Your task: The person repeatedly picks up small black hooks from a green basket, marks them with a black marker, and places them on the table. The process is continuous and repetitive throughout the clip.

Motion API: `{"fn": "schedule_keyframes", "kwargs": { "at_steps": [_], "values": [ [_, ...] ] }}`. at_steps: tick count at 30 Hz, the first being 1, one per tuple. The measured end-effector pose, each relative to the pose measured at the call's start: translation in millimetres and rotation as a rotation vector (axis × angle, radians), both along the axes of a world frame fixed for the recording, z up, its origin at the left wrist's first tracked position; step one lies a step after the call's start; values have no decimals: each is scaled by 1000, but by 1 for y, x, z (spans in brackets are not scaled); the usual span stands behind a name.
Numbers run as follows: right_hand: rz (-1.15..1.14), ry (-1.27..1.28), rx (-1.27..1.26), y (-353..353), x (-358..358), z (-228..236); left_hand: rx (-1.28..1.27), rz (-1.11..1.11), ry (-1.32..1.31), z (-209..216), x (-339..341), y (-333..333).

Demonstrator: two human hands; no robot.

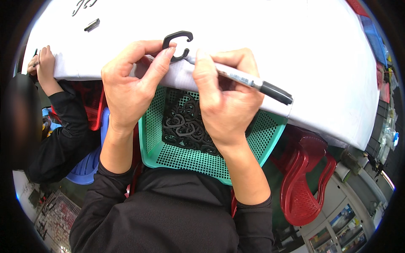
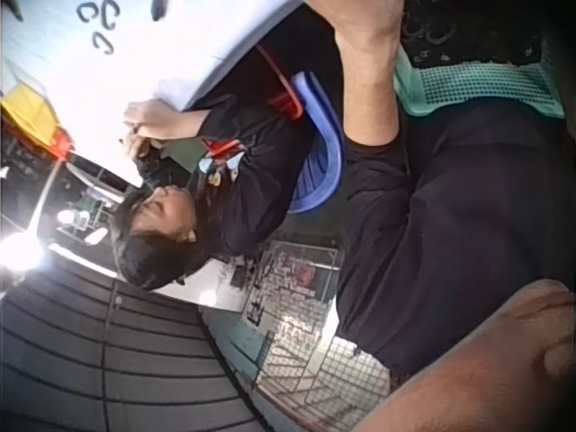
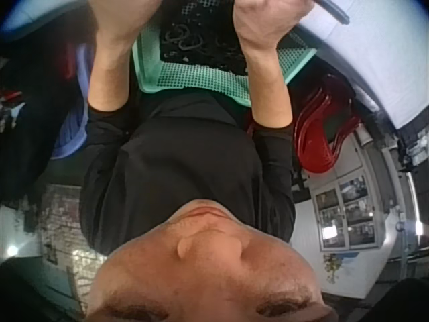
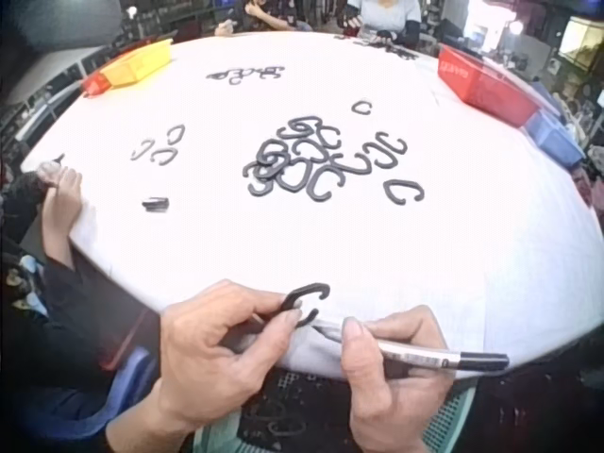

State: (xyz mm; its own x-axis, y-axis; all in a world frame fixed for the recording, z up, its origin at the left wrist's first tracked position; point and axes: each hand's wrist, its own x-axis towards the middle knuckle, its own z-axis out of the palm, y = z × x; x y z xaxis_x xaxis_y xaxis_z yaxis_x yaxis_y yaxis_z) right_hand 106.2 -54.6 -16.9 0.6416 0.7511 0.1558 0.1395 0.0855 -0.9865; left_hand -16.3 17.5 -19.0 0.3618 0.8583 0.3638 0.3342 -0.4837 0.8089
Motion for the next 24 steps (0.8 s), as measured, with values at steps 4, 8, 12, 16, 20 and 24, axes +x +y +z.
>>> {"fn": "schedule_keyframes", "kwargs": {
  "at_steps": [4,8,12,16,20,24],
  "values": [
    [-54,19,21,-6,8,9,7,-15,40,2,-1,2],
    [-64,28,90,-7,17,8,25,-43,58,2,-4,3],
    [-18,51,34,-8,18,8,44,-97,72,1,-8,5],
    [34,126,-20,1,6,11,90,-117,13,-10,-9,5],
    [64,93,-33,7,4,4,126,-122,-18,-15,-10,5],
    [49,36,-75,8,3,4,120,-127,-32,-17,-10,5]
  ]
}}
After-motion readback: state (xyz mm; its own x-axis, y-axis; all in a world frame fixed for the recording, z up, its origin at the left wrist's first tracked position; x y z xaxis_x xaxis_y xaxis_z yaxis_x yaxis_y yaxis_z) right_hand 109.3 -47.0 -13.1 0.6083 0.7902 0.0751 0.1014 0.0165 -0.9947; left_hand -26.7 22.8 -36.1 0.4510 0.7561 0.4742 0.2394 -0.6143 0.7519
